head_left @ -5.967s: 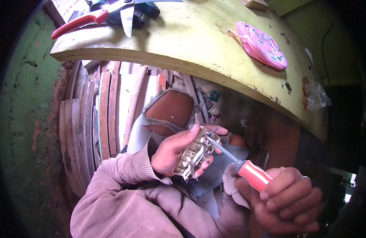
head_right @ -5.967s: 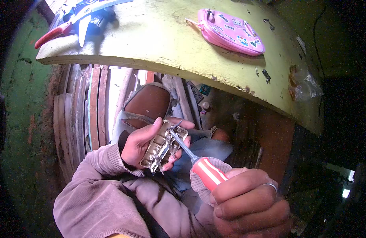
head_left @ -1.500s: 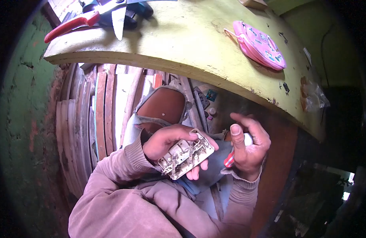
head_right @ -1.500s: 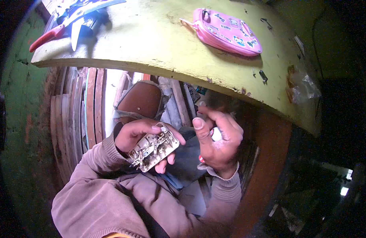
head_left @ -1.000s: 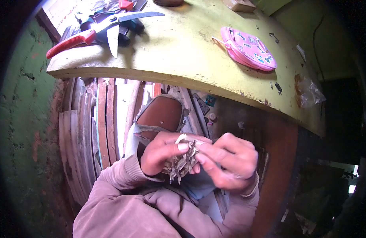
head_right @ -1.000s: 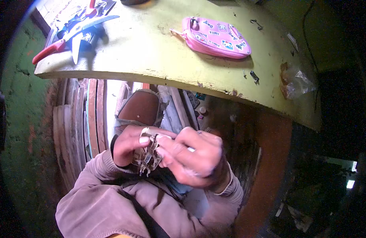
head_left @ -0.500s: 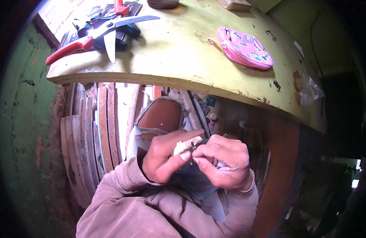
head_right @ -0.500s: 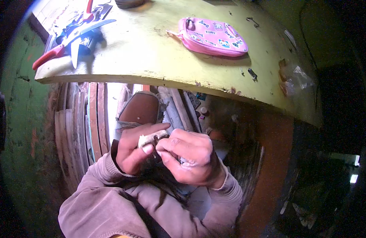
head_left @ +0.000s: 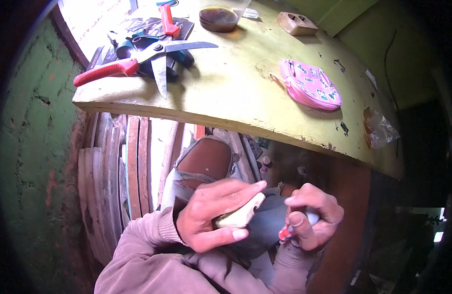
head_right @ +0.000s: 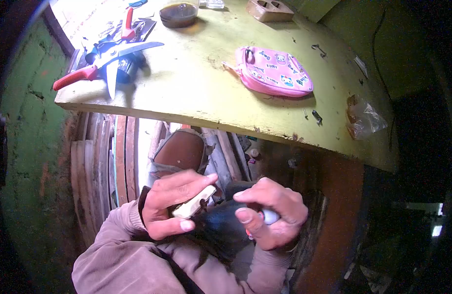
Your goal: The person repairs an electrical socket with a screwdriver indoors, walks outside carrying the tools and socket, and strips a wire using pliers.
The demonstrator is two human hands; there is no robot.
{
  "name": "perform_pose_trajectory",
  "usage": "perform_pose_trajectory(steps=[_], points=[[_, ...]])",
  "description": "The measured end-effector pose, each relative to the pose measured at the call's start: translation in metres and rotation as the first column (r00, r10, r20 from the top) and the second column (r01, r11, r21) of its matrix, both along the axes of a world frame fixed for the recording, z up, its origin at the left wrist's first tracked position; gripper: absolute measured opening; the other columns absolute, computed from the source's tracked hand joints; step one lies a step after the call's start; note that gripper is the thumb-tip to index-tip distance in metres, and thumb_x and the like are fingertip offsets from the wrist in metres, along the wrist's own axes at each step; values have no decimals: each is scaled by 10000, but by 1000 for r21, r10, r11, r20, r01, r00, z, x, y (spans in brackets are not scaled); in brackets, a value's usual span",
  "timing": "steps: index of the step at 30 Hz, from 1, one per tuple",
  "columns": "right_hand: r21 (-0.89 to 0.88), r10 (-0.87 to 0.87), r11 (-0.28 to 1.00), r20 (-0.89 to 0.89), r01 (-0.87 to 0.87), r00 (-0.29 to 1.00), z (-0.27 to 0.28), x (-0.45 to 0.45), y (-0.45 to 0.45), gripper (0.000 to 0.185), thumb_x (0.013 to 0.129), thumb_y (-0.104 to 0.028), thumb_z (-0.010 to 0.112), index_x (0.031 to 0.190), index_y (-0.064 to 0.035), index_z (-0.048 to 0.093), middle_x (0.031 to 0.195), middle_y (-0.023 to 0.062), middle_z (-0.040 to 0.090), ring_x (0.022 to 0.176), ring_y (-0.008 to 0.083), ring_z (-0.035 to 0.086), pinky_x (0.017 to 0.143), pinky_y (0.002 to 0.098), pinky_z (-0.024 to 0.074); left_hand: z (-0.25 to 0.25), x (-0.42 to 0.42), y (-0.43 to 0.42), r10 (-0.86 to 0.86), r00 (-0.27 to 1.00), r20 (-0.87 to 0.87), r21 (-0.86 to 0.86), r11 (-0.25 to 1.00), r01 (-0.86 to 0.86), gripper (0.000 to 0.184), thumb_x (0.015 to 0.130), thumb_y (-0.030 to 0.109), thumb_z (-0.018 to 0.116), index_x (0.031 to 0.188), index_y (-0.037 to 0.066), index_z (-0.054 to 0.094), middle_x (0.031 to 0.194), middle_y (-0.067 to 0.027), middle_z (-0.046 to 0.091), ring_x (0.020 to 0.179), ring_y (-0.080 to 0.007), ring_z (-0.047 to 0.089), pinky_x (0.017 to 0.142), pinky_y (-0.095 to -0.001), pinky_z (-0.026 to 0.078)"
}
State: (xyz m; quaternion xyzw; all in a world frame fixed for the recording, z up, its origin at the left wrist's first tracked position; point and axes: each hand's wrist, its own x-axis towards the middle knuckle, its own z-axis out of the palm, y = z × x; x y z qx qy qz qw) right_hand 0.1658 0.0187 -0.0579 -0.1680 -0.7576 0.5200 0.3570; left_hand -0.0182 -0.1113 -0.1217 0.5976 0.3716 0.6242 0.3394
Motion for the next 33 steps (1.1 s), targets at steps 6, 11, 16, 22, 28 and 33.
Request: perform_pose_trajectory(steps=[6,11,16,22,28,33], points=[[283,115,942,233,-181,966,20,-11,-7,326,767,-153,817,1014,28,704,648,83,565,504,145,526,456,263,382,-1,6,6,219,959,-180,5,975,-221,764,736,204,758,1367,-132,489,1125,-261,619,939,-317,620,835,-377,479],[378,-15,923,213,-69,977,0,-23,-17,225,760,-67,760,938,43,678,626,87,550,503,139,518,469,269,396,-4,13,10,423,882,-207,69,906,-418,705,670,173,797,1304,-48,585,1066,-212,649,866,-332,619,777,-402,505],[561,-40,826,135,-43,990,-8,-30,-18,110,724,63,696,808,16,644,643,109,604,505,219,568,478,312,433,-4,13,8,442,867,-230,9,892,-452,673,676,155,798,1282,-55,593,1070,-222,647,910,-354,628,826,-414,507],[628,-44,777,111,-36,993,-6,-34,-17,136,786,10,729,815,-8,597,630,87,585,500,206,553,491,316,420,3,4,5,393,887,-243,-42,909,-414,671,720,185,828,1295,-63,585,1063,-218,655,983,-316,648,876,-371,495],[374,-247,910,144,178,958,48,-12,2,174,868,-49,695,759,-18,564,662,76,566,557,118,511,513,277,394,-10,-7,4,39,935,353,-414,903,119,511,965,270,610,1349,-59,536,1194,-182,669,977,-210,662,895,-323,512],[655,-472,722,229,224,852,82,2,64,93,855,-84,709,881,-5,667,752,138,616,670,217,637,613,344,492,-6,-8,6,-76,660,747,-309,839,447,598,1041,421,408,1359,-81,472,1207,-236,642,930,-250,687,824,-369,578]])
